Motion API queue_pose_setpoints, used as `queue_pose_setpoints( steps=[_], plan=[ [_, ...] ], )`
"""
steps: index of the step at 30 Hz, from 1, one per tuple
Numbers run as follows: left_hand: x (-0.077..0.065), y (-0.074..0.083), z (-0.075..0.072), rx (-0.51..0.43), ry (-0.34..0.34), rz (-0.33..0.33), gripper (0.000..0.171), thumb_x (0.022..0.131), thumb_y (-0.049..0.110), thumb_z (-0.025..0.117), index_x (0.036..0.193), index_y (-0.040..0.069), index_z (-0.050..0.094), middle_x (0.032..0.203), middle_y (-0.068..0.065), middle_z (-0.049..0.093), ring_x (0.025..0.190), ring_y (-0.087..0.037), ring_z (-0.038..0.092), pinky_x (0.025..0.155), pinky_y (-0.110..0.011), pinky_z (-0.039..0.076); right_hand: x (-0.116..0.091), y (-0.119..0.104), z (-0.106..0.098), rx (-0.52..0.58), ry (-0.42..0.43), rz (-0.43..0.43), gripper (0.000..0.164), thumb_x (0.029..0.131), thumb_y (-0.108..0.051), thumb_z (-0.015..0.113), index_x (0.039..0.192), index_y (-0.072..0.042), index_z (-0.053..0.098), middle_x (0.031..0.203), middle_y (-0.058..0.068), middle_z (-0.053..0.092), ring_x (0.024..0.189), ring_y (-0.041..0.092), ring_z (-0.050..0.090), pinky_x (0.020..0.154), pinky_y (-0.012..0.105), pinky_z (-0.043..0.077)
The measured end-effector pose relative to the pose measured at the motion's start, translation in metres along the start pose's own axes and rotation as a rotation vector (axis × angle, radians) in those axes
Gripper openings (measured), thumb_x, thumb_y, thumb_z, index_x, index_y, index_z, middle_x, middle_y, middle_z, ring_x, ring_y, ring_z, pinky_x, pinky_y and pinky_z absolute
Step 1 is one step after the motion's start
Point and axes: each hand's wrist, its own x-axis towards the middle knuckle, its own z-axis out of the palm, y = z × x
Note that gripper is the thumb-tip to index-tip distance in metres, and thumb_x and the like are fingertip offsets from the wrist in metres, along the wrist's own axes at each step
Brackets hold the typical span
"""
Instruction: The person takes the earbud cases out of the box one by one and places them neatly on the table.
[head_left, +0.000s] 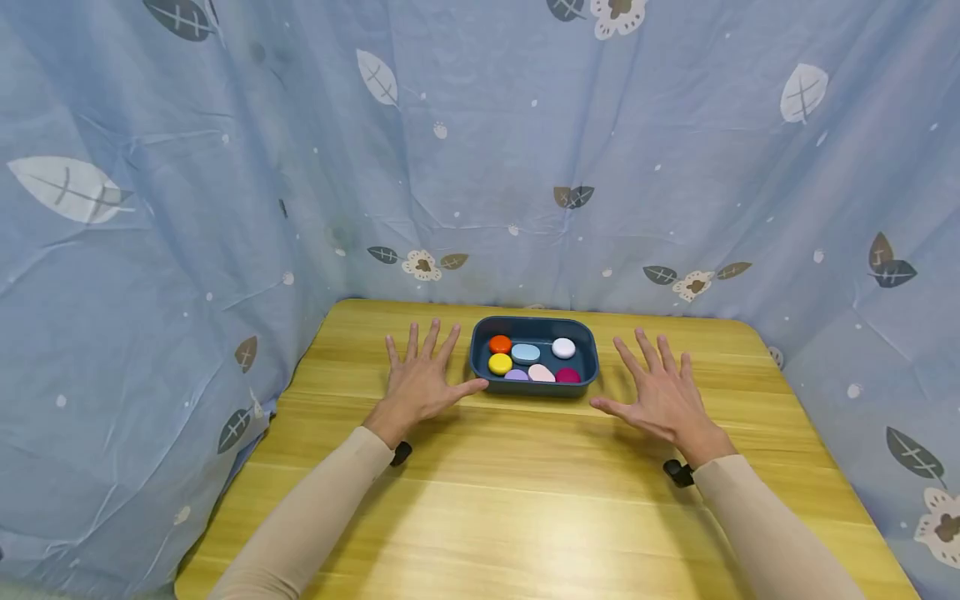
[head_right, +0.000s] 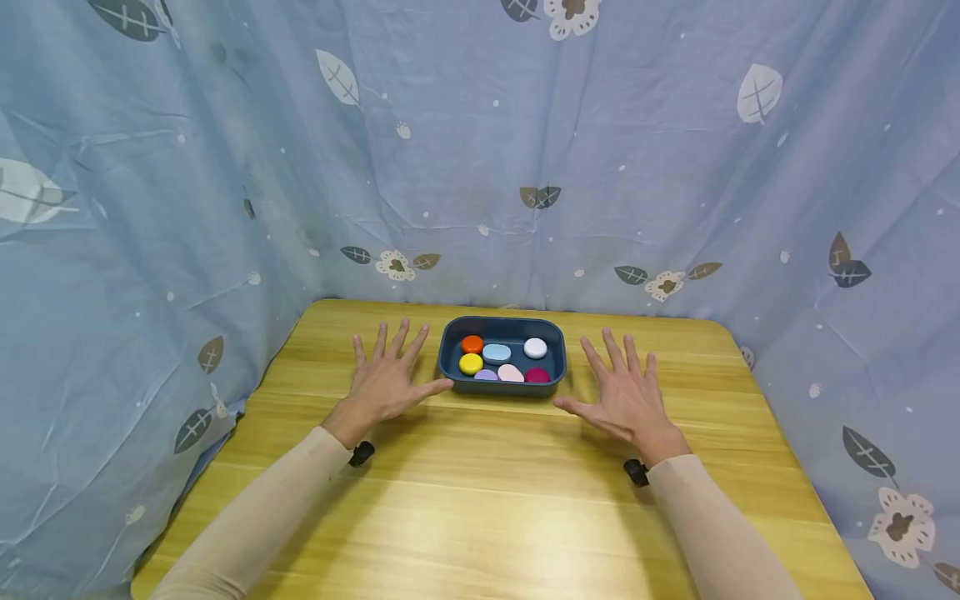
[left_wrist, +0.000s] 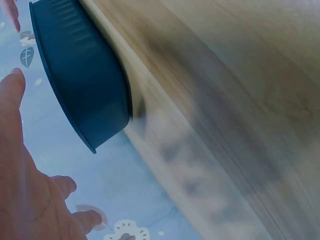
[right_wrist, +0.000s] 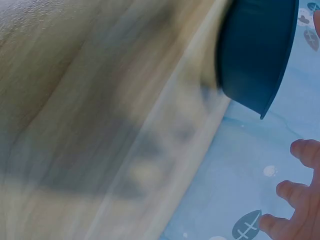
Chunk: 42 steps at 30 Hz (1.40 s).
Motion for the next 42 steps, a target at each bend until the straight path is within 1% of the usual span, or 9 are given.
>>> queue_pose_setpoints(
  steps=[4,7,16,21,26,31,34,38,42],
  plan=[
    [0.002,0.001,0.001,0.004,-0.013,0.002,0.121,0.095,0.103,0.050,0.190,0.037,0.012,0.199,-0.011,0.004,0.183,-0.054,0.001,0.138,-0.089,-0.009,0.003,-0.002,-0.001,-0.001,0.013,-0.018,0.118,0.099,-0.086,0.068,0.188,-0.019,0.028,0.196,0.024,0.017,0.177,0.063,0.020,0.137,0.090,0.016],
    [0.004,0.002,0.001,0.007,-0.009,0.008,0.121,0.096,0.102,0.051,0.190,0.035,0.015,0.198,-0.012,0.007,0.183,-0.054,0.003,0.139,-0.089,-0.005,0.008,-0.003,-0.004,0.021,0.028,-0.038,0.114,0.102,-0.081,0.069,0.187,-0.017,0.030,0.195,0.024,0.020,0.177,0.061,0.024,0.138,0.087,0.020],
    [0.013,0.008,0.003,0.000,-0.036,0.031,0.119,0.098,0.101,0.049,0.190,0.033,0.015,0.199,-0.011,0.009,0.183,-0.052,0.008,0.140,-0.088,-0.001,0.025,-0.010,-0.014,0.045,0.090,-0.163,0.101,0.106,-0.066,0.076,0.184,-0.015,0.038,0.189,0.025,0.035,0.168,0.057,0.043,0.138,0.076,0.035],
    [0.018,0.010,0.009,-0.006,-0.031,0.051,0.117,0.100,0.099,0.049,0.190,0.030,0.019,0.198,-0.012,0.018,0.183,-0.053,0.015,0.140,-0.089,0.004,0.034,-0.016,-0.018,0.044,0.080,-0.195,0.097,0.107,-0.066,0.076,0.183,-0.015,0.042,0.188,0.023,0.039,0.166,0.057,0.048,0.135,0.076,0.041],
    [0.024,0.014,0.013,-0.001,-0.039,0.058,0.116,0.100,0.099,0.049,0.190,0.031,0.018,0.198,-0.010,0.020,0.183,-0.051,0.018,0.140,-0.088,0.008,0.046,-0.023,-0.021,0.050,0.060,-0.218,0.095,0.107,-0.064,0.078,0.182,-0.018,0.043,0.187,0.021,0.042,0.165,0.056,0.050,0.130,0.078,0.046],
    [0.035,0.018,0.014,-0.023,-0.062,0.066,0.117,0.100,0.099,0.049,0.190,0.031,0.018,0.198,-0.007,0.021,0.184,-0.048,0.018,0.142,-0.086,0.007,0.060,-0.031,-0.025,0.045,0.036,-0.239,0.094,0.106,-0.060,0.081,0.181,-0.017,0.045,0.186,0.020,0.043,0.166,0.054,0.049,0.130,0.077,0.046],
    [0.043,0.019,0.015,-0.027,-0.080,0.072,0.117,0.100,0.099,0.048,0.190,0.030,0.018,0.198,-0.004,0.019,0.184,-0.045,0.018,0.143,-0.085,0.006,0.069,-0.036,-0.026,0.039,0.019,-0.257,0.094,0.106,-0.063,0.080,0.181,-0.018,0.046,0.186,0.019,0.044,0.166,0.053,0.050,0.131,0.076,0.047],
    [0.050,0.019,0.016,-0.043,-0.113,0.085,0.120,0.100,0.099,0.049,0.190,0.026,0.017,0.199,-0.002,0.017,0.184,-0.044,0.018,0.143,-0.084,0.004,0.079,-0.044,-0.025,0.036,-0.016,-0.271,0.094,0.106,-0.070,0.076,0.180,-0.019,0.048,0.187,0.017,0.045,0.167,0.050,0.051,0.132,0.074,0.046],
    [0.053,0.018,0.016,-0.075,-0.156,0.091,0.124,0.099,0.099,0.051,0.190,0.022,0.015,0.199,-0.002,0.013,0.185,-0.042,0.016,0.144,-0.082,0.000,0.087,-0.051,-0.022,0.035,-0.047,-0.286,0.092,0.106,-0.069,0.076,0.179,-0.019,0.050,0.186,0.017,0.046,0.166,0.050,0.052,0.133,0.072,0.047]
  ],
)
